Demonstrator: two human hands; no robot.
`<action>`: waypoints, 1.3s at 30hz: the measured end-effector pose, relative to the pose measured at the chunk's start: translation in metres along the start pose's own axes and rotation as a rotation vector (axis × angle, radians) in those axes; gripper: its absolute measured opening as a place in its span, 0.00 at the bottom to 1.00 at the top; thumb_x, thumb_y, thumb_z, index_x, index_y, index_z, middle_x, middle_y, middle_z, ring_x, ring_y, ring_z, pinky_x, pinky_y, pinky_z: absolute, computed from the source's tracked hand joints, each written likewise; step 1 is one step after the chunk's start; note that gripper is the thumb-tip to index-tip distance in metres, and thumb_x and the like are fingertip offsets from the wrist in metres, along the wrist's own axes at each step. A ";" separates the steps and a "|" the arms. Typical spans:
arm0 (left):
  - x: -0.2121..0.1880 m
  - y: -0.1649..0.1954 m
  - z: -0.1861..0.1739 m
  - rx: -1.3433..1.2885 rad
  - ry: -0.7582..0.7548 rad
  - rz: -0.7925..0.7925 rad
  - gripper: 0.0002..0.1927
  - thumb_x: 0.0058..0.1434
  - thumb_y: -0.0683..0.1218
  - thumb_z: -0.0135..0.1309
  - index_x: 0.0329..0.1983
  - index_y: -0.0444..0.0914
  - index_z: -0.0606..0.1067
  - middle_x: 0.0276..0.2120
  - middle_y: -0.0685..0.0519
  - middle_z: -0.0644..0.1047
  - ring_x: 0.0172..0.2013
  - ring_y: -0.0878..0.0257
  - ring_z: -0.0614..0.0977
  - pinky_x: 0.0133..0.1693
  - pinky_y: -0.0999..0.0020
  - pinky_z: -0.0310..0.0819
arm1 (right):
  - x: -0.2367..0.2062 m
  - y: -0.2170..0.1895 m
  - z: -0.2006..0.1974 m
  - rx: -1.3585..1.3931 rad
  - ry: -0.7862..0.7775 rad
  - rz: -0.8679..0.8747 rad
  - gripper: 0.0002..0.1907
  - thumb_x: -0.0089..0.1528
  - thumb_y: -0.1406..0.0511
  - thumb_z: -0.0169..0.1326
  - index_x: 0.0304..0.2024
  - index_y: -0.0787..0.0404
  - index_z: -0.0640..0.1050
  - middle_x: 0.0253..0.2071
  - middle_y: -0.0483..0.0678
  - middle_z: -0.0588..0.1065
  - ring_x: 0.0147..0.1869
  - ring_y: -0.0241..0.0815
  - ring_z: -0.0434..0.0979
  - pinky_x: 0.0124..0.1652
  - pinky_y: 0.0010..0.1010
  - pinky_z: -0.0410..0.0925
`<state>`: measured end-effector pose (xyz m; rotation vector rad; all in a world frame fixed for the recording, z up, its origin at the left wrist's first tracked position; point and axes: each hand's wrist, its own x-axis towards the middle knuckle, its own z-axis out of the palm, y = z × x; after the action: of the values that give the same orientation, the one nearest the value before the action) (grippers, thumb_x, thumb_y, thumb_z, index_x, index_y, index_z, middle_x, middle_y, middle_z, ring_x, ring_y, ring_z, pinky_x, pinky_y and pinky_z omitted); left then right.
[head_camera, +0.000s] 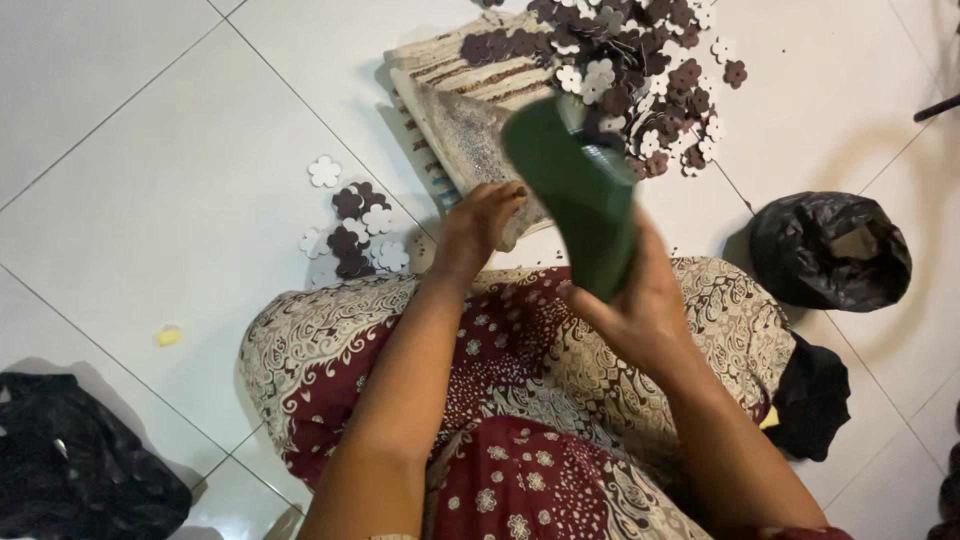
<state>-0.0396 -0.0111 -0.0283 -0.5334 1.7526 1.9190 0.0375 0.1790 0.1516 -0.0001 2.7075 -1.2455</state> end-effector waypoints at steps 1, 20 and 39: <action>0.000 0.000 0.000 0.165 0.028 0.272 0.08 0.73 0.47 0.54 0.50 0.43 0.81 0.48 0.48 0.82 0.44 0.59 0.83 0.47 0.71 0.80 | -0.008 0.002 -0.008 0.141 0.021 0.037 0.50 0.53 0.62 0.66 0.71 0.61 0.54 0.55 0.59 0.71 0.58 0.53 0.76 0.56 0.46 0.72; 0.012 -0.010 -0.003 -0.415 -0.153 0.435 0.10 0.68 0.41 0.54 0.49 0.36 0.81 0.48 0.47 0.83 0.50 0.56 0.85 0.53 0.65 0.82 | 0.006 -0.004 0.001 -0.351 -0.175 0.186 0.59 0.48 0.57 0.67 0.75 0.54 0.49 0.59 0.61 0.65 0.60 0.56 0.70 0.56 0.49 0.69; 0.004 -0.009 -0.005 0.561 0.065 0.902 0.11 0.65 0.37 0.57 0.50 0.39 0.81 0.41 0.45 0.81 0.42 0.50 0.83 0.43 0.59 0.80 | 0.009 -0.014 0.004 -0.408 -0.140 0.154 0.56 0.48 0.60 0.70 0.72 0.58 0.53 0.54 0.63 0.66 0.56 0.59 0.70 0.52 0.51 0.68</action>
<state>-0.0375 -0.0149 -0.0383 0.4928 2.7184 1.7382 0.0288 0.1666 0.1584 0.0683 2.7243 -0.6132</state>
